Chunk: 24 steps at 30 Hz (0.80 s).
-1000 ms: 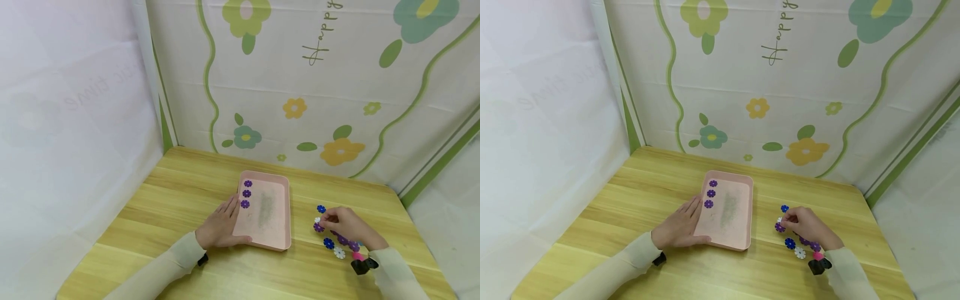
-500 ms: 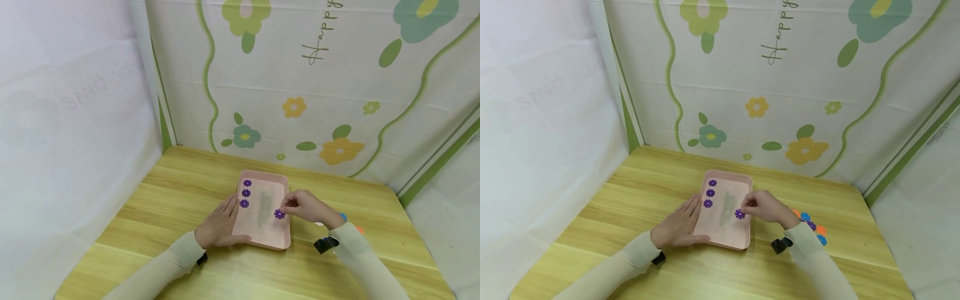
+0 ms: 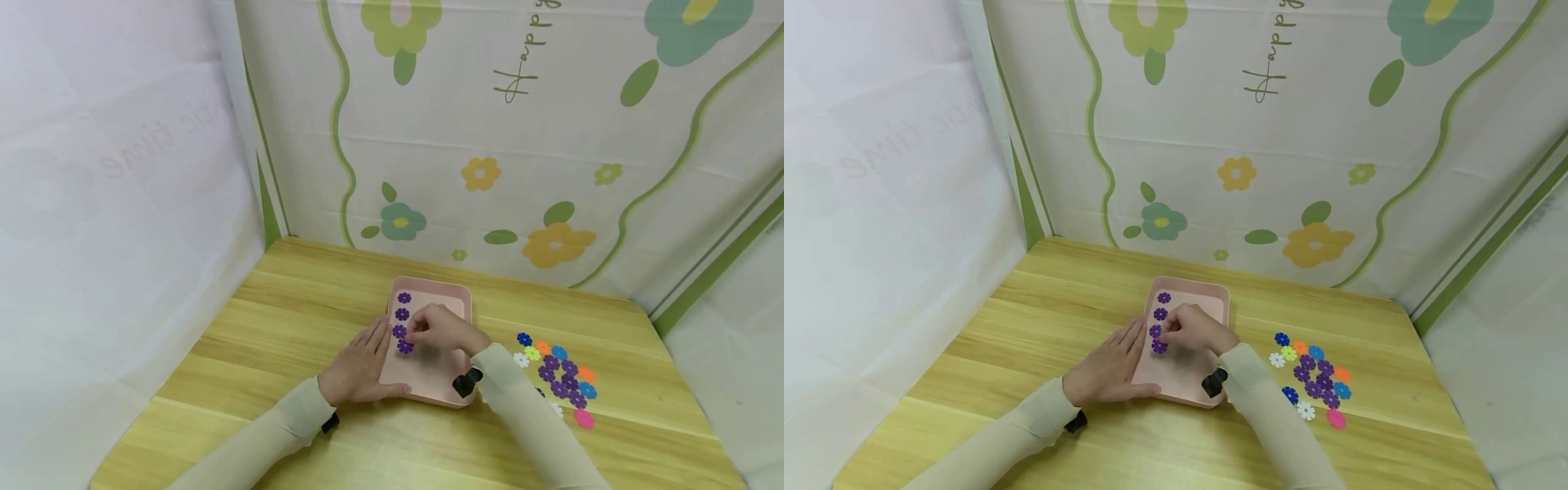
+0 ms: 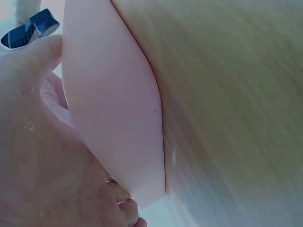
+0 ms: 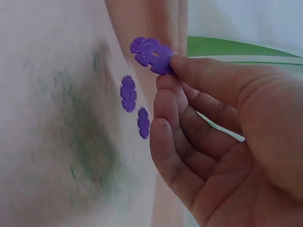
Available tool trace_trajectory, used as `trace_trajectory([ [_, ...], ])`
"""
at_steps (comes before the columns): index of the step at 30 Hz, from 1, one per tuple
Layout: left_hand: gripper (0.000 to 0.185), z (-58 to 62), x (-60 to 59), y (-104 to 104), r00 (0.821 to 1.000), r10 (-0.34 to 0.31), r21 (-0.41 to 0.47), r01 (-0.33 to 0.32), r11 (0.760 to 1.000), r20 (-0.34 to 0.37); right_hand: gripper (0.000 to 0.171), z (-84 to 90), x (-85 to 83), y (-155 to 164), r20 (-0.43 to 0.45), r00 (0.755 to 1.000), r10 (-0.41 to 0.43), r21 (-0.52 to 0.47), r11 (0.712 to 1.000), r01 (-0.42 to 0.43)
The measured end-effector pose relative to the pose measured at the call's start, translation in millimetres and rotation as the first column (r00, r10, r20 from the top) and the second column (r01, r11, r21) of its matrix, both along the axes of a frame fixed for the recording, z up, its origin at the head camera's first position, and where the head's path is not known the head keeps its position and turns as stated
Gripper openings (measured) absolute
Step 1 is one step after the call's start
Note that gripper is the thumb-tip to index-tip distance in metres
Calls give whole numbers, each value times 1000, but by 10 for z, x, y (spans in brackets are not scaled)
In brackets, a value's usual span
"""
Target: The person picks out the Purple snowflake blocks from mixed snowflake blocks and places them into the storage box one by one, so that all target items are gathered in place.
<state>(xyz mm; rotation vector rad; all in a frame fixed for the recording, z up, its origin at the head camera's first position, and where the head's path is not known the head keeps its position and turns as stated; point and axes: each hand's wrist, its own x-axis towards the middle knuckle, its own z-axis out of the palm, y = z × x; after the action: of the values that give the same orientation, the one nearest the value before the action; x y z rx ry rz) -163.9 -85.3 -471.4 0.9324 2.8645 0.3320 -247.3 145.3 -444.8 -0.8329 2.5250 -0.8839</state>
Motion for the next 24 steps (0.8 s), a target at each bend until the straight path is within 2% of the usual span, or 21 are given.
trace_trajectory([
  [9,119,0,0,2,1000,-4,33,3,999,11,18,-158,-64,-183,65,997,-36,78,997,31],
  [14,120,22,13,9,1000,-4,44,3,999,14,19,-198,-87,-207,84,995,-57,88,995,50],
  [18,120,-1,6,14,1000,-4,50,3,999,7,15,-156,-64,-181,82,995,-62,93,994,55],
  [24,120,-35,4,7,1000,2,34,-2,999,-8,6,18,8,9,5,999,-39,77,996,38],
])
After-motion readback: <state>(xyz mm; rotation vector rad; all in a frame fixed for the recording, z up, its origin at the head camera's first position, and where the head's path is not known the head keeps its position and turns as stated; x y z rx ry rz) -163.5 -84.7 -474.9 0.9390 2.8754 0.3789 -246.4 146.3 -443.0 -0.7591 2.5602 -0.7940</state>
